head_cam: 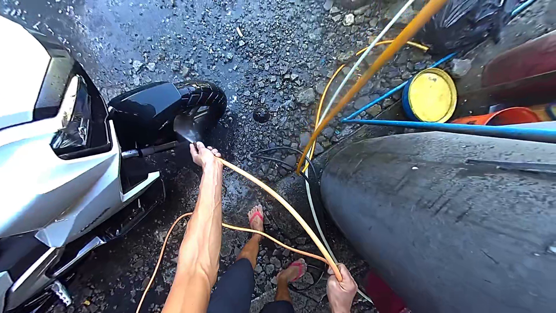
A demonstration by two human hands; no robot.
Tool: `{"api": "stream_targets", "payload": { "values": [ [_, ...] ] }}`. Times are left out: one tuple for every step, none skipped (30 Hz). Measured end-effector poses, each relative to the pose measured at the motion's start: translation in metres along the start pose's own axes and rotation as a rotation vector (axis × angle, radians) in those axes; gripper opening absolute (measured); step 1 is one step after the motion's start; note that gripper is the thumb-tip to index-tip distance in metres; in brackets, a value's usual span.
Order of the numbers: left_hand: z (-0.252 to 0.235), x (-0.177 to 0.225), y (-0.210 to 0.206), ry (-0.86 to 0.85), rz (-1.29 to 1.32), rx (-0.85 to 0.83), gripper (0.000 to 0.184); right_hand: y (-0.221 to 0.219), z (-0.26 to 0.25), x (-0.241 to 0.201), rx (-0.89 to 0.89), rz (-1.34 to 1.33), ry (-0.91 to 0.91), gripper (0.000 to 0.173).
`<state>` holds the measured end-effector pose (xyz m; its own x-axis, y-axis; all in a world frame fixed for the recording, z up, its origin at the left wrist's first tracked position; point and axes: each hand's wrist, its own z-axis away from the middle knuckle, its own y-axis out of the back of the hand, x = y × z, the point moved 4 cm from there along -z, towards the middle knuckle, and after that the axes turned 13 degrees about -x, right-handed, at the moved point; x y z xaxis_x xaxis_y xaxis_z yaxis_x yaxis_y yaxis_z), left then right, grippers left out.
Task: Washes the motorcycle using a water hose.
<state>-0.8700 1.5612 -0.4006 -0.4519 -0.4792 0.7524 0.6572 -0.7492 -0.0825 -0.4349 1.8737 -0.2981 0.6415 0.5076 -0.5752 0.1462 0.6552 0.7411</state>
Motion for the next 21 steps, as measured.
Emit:
{"api": "stream_targets", "payload": {
  "values": [
    [-0.001,-0.001,0.002,0.005,-0.029,-0.007,0.044,0.001,0.003,0.002,-0.009,0.009,0.007,0.013],
    [-0.002,-0.006,0.003,0.032,-0.066,-0.03,0.044,0.002,0.006,0.005,-0.012,0.013,0.009,0.014],
    [-0.003,-0.013,0.002,0.074,-0.104,-0.074,0.042,0.003,0.011,0.008,-0.015,0.011,0.004,0.014],
    [-0.005,-0.017,-0.001,0.126,-0.146,-0.139,0.04,0.005,0.015,0.01,-0.03,0.012,-0.008,0.014],
    [-0.006,-0.02,-0.005,0.175,-0.183,-0.222,0.041,0.006,0.021,0.012,-0.056,0.026,-0.022,0.013],
    [-0.006,-0.021,-0.01,0.214,-0.21,-0.302,0.042,0.009,0.026,0.015,-0.09,0.044,-0.031,0.012],
    [-0.005,-0.023,-0.014,0.243,-0.232,-0.371,0.043,0.011,0.032,0.017,-0.128,0.059,-0.039,0.011],
    [-0.004,-0.027,-0.012,0.264,-0.247,-0.409,0.043,0.013,0.039,0.02,-0.152,0.077,-0.042,0.01],
    [-0.003,-0.033,-0.007,0.281,-0.245,-0.402,0.044,0.011,0.045,0.022,-0.152,0.094,-0.046,0.01],
    [-0.005,-0.04,-0.001,0.282,-0.218,-0.357,0.043,0.007,0.046,0.024,-0.137,0.099,-0.054,0.011],
    [-0.007,-0.048,0.007,0.275,-0.166,-0.288,0.043,0.004,0.045,0.026,-0.116,0.101,-0.069,0.012],
    [-0.006,-0.055,0.019,0.257,-0.1,-0.204,0.041,0.001,0.044,0.028,-0.1,0.097,-0.087,0.012],
    [-0.004,-0.06,0.033,0.23,-0.039,-0.126,0.04,-0.001,0.043,0.031,-0.092,0.092,-0.098,0.013],
    [-0.001,-0.062,0.045,0.185,0.0,-0.059,0.039,-0.005,0.041,0.036,-0.088,0.083,-0.097,0.013],
    [0.001,-0.06,0.056,0.131,0.015,-0.021,0.039,-0.009,0.04,0.042,-0.089,0.074,-0.084,0.014],
    [0.002,-0.056,0.066,0.08,0.016,-0.004,0.037,-0.014,0.038,0.049,-0.083,0.068,-0.059,0.015],
    [0.004,-0.051,0.076,0.03,0.012,-0.001,0.036,-0.021,0.034,0.055,-0.077,0.055,-0.03,0.016],
    [0.004,-0.043,0.088,-0.014,0.006,-0.001,0.033,-0.029,0.032,0.058,-0.08,0.038,-0.01,0.016],
    [0.002,-0.035,0.101,-0.056,-0.003,0.0,0.028,-0.037,0.029,0.059,-0.082,0.018,0.007,0.016],
    [0.001,-0.026,0.113,-0.091,-0.01,0.004,0.022,-0.046,0.028,0.058,-0.087,0.004,0.02,0.016],
    [0.0,-0.015,0.124,-0.12,-0.021,0.021,0.018,-0.055,0.028,0.055,-0.096,-0.007,0.029,0.016]
  ]
}}
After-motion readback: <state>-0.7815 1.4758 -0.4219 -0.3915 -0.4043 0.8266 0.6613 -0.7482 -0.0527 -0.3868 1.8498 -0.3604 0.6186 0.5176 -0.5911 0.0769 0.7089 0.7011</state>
